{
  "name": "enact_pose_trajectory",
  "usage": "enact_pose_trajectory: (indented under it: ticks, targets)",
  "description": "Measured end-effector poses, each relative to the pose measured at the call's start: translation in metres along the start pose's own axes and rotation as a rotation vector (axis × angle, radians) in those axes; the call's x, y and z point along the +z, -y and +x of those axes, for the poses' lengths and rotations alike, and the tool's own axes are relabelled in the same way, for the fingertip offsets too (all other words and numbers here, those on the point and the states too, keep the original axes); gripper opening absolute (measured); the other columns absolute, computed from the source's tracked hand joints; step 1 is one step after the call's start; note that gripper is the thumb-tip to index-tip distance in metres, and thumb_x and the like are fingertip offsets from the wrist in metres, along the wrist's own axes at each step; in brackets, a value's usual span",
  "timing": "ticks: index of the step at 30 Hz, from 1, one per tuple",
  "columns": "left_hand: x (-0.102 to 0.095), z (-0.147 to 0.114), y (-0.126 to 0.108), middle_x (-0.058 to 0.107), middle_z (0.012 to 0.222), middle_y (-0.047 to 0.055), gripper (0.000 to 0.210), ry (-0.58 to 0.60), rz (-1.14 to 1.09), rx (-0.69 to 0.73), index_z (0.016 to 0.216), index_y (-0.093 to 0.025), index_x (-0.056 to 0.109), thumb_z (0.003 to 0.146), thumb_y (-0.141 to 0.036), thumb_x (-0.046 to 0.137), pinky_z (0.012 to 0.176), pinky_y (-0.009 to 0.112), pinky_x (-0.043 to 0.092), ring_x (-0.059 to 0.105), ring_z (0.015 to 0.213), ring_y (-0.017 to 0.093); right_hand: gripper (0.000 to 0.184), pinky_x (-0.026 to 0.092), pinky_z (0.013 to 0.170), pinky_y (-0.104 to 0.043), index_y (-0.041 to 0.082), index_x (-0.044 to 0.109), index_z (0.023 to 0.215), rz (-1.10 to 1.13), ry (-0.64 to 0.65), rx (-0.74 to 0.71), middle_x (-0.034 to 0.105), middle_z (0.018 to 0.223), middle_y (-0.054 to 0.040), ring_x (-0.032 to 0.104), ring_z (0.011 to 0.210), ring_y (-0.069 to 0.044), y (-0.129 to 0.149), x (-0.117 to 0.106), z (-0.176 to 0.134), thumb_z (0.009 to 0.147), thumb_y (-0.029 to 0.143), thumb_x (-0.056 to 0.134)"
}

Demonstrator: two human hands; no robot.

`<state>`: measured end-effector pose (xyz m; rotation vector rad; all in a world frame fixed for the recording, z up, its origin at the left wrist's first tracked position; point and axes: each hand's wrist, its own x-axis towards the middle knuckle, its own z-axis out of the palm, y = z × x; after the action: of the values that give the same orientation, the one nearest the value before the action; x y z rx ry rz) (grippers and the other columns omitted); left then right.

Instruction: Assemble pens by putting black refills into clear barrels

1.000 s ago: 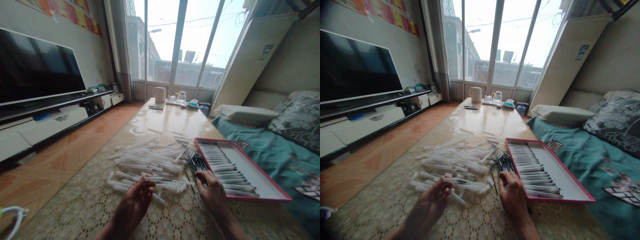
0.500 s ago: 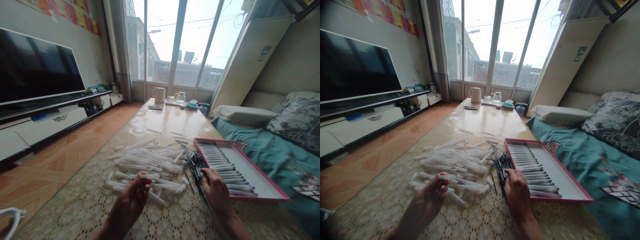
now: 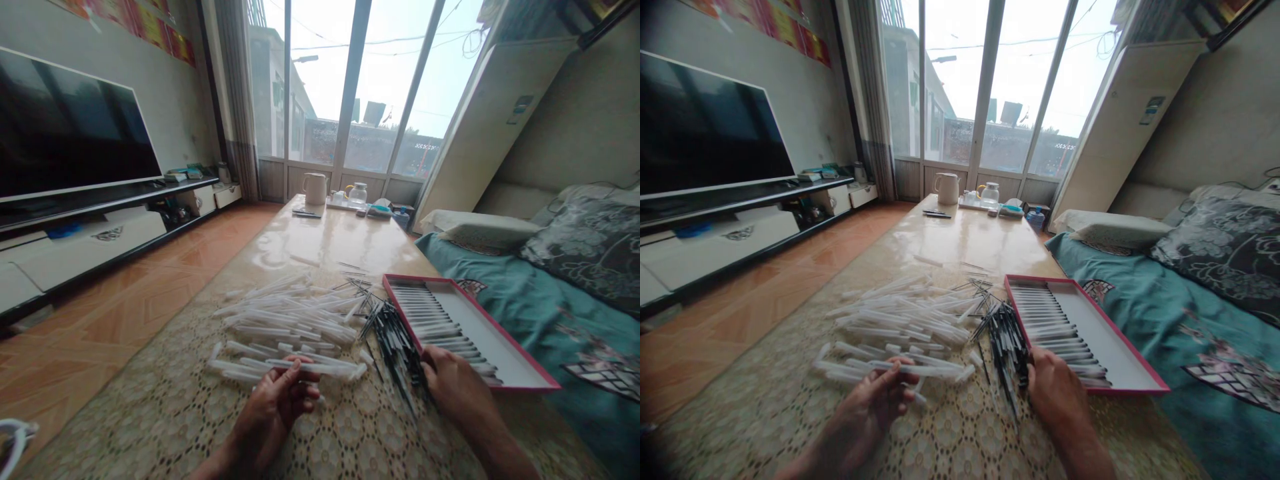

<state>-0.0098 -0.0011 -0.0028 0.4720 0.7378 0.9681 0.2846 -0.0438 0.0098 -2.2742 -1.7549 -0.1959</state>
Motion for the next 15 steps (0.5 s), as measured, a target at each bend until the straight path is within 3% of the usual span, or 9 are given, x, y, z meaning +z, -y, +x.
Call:
enact_pose_trajectory:
  ticks: [3,7,15]
  targets:
    - [0.001,0.001,-0.001,0.07,0.072,0.006,0.01,-0.008,0.008,0.005,0.087,-0.013,0.06,0.078,-0.018,0.064,0.051,0.021,0.048,0.065,0.057,0.014,0.016,0.038,0.058,-0.028,0.023,0.062,0.079,-0.093,0.005,-0.049,0.069,0.077,-0.0054,0.064,0.071,-0.022,0.0,0.007,-0.008,0.076,0.012,0.05]
    - [0.001,0.002,-0.001,0.07,0.073,0.006,0.012,-0.004,0.01,0.013,0.087,-0.013,0.06,0.078,-0.017,0.065,0.051,0.021,0.049,0.065,0.058,0.014,0.027,0.04,0.062,-0.027,0.019,0.063,0.09,-0.171,-0.104,-0.113,0.068,0.087,-0.0092,0.064,0.077,-0.021,0.012,0.017,-0.007,0.077,0.004,0.044]
    - [-0.001,0.003,0.0,0.07,0.074,0.007,0.011,-0.002,0.019,0.021,0.087,-0.012,0.061,0.078,-0.017,0.064,0.051,0.02,0.049,0.065,0.058,0.013,0.027,0.039,0.057,-0.027,0.017,0.063,0.093,-0.289,-0.177,-0.138,0.066,0.088,-0.0117,0.06,0.078,-0.023,0.028,0.02,-0.002,0.08,0.002,0.045]
